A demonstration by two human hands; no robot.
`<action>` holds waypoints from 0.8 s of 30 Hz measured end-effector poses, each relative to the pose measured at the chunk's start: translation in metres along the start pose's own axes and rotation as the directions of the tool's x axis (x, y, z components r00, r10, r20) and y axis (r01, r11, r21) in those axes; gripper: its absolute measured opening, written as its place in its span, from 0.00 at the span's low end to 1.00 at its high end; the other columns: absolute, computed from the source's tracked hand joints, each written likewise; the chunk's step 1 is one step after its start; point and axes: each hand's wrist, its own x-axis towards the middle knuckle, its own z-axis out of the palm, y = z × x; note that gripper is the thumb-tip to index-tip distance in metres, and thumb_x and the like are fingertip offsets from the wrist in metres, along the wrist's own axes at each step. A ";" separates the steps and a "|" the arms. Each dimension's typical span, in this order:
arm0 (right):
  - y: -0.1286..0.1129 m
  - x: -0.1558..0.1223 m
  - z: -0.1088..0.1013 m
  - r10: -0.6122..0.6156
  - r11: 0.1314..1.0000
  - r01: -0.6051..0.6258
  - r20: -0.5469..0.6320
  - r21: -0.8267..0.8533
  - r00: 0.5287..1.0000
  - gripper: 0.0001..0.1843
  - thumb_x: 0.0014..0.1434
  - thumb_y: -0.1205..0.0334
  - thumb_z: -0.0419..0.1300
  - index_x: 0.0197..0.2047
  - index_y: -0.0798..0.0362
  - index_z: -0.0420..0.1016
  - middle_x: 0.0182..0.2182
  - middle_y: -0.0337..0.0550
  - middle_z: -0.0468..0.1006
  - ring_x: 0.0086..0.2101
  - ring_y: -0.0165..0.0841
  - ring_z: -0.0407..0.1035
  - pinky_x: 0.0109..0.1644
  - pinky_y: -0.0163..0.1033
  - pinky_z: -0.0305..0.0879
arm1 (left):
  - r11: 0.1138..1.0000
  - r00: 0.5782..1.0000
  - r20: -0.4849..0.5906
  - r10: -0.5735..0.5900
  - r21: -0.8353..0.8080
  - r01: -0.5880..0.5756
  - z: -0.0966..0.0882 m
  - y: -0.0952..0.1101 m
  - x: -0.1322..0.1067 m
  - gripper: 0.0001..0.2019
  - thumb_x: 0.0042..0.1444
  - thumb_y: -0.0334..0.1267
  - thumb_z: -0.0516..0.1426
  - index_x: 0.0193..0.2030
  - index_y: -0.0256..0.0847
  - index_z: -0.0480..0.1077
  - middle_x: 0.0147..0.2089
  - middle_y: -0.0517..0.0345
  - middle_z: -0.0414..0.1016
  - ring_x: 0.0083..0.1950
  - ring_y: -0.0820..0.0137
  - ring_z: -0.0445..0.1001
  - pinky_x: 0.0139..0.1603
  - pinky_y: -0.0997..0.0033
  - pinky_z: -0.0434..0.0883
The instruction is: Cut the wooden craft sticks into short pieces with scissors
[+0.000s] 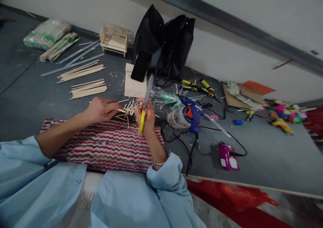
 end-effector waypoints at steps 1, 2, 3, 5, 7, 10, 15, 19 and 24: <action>-0.001 0.000 0.000 -0.032 0.999 0.031 -0.023 -0.043 0.999 0.13 0.61 0.54 0.56 0.47 0.50 0.67 0.31 0.36 0.69 0.28 0.27 0.65 0.34 0.34 0.65 | 1.000 0.999 0.023 -0.023 -0.001 0.023 0.000 0.001 0.000 0.11 0.62 0.37 0.51 0.38 0.42 0.76 0.31 0.58 0.79 0.29 0.71 0.74 0.25 0.72 0.55; -0.001 -0.001 0.000 -0.060 0.996 0.056 -0.050 -0.070 0.997 0.11 0.61 0.56 0.56 0.45 0.51 0.68 0.32 0.37 0.70 0.30 0.28 0.66 0.36 0.34 0.65 | 0.999 0.998 0.048 -0.049 -0.002 0.049 0.000 0.002 0.001 0.11 0.62 0.37 0.51 0.38 0.42 0.76 0.32 0.58 0.79 0.29 0.71 0.74 0.25 0.72 0.55; -0.001 -0.002 0.000 -0.083 0.993 0.077 -0.064 -0.089 0.994 0.11 0.61 0.56 0.56 0.45 0.51 0.69 0.33 0.38 0.71 0.31 0.28 0.66 0.37 0.34 0.65 | 0.997 0.994 0.076 -0.074 -0.002 0.074 0.000 0.003 0.001 0.11 0.62 0.37 0.51 0.39 0.42 0.76 0.32 0.58 0.79 0.30 0.71 0.74 0.25 0.72 0.55; -0.002 -0.003 0.002 -0.124 0.987 0.114 -0.079 -0.118 0.989 0.10 0.62 0.57 0.56 0.45 0.51 0.70 0.35 0.38 0.73 0.32 0.29 0.68 0.39 0.34 0.65 | 0.994 0.984 0.134 -0.114 0.010 0.113 -0.002 0.006 0.003 0.11 0.61 0.37 0.51 0.39 0.42 0.76 0.34 0.58 0.80 0.32 0.69 0.76 0.25 0.72 0.56; -0.001 -0.005 0.003 -0.163 0.978 0.148 -0.097 -0.148 0.982 0.10 0.62 0.57 0.56 0.45 0.51 0.71 0.36 0.38 0.75 0.33 0.29 0.69 0.39 0.34 0.64 | 0.989 0.970 0.194 -0.146 0.043 0.140 -0.004 0.009 0.004 0.12 0.62 0.37 0.51 0.40 0.43 0.76 0.35 0.58 0.81 0.34 0.68 0.77 0.26 0.72 0.57; 0.003 -0.005 0.004 -0.187 0.964 0.161 -0.106 -0.212 0.977 0.12 0.62 0.58 0.56 0.47 0.52 0.71 0.36 0.39 0.77 0.33 0.30 0.70 0.38 0.34 0.64 | 0.978 0.942 0.270 -0.200 0.113 0.175 -0.010 0.015 0.007 0.14 0.63 0.38 0.49 0.41 0.42 0.76 0.38 0.56 0.82 0.36 0.66 0.78 0.27 0.72 0.58; 0.010 -0.005 0.004 -0.148 0.936 0.115 -0.076 -0.334 0.986 0.13 0.62 0.58 0.55 0.48 0.52 0.71 0.32 0.38 0.76 0.30 0.32 0.70 0.35 0.35 0.63 | 0.961 0.899 0.348 -0.266 0.162 0.222 -0.015 0.021 0.011 0.16 0.63 0.38 0.47 0.42 0.43 0.77 0.40 0.54 0.83 0.37 0.63 0.79 0.29 0.71 0.63; 0.014 -0.006 0.007 -0.156 0.908 0.125 -0.046 -0.400 0.987 0.14 0.62 0.60 0.53 0.49 0.52 0.71 0.31 0.38 0.76 0.28 0.32 0.69 0.34 0.35 0.62 | 0.951 0.879 0.367 -0.305 0.174 0.257 -0.014 0.024 0.012 0.16 0.62 0.37 0.47 0.41 0.42 0.77 0.37 0.51 0.82 0.37 0.59 0.80 0.31 0.69 0.65; 0.018 -0.006 0.008 -0.192 0.881 0.170 -0.006 -0.441 0.981 0.15 0.60 0.65 0.52 0.50 0.51 0.71 0.30 0.38 0.76 0.27 0.31 0.69 0.34 0.33 0.62 | 0.941 0.858 0.387 -0.337 0.130 0.312 -0.008 0.019 0.011 0.14 0.61 0.38 0.49 0.39 0.40 0.76 0.34 0.49 0.81 0.34 0.61 0.78 0.28 0.71 0.61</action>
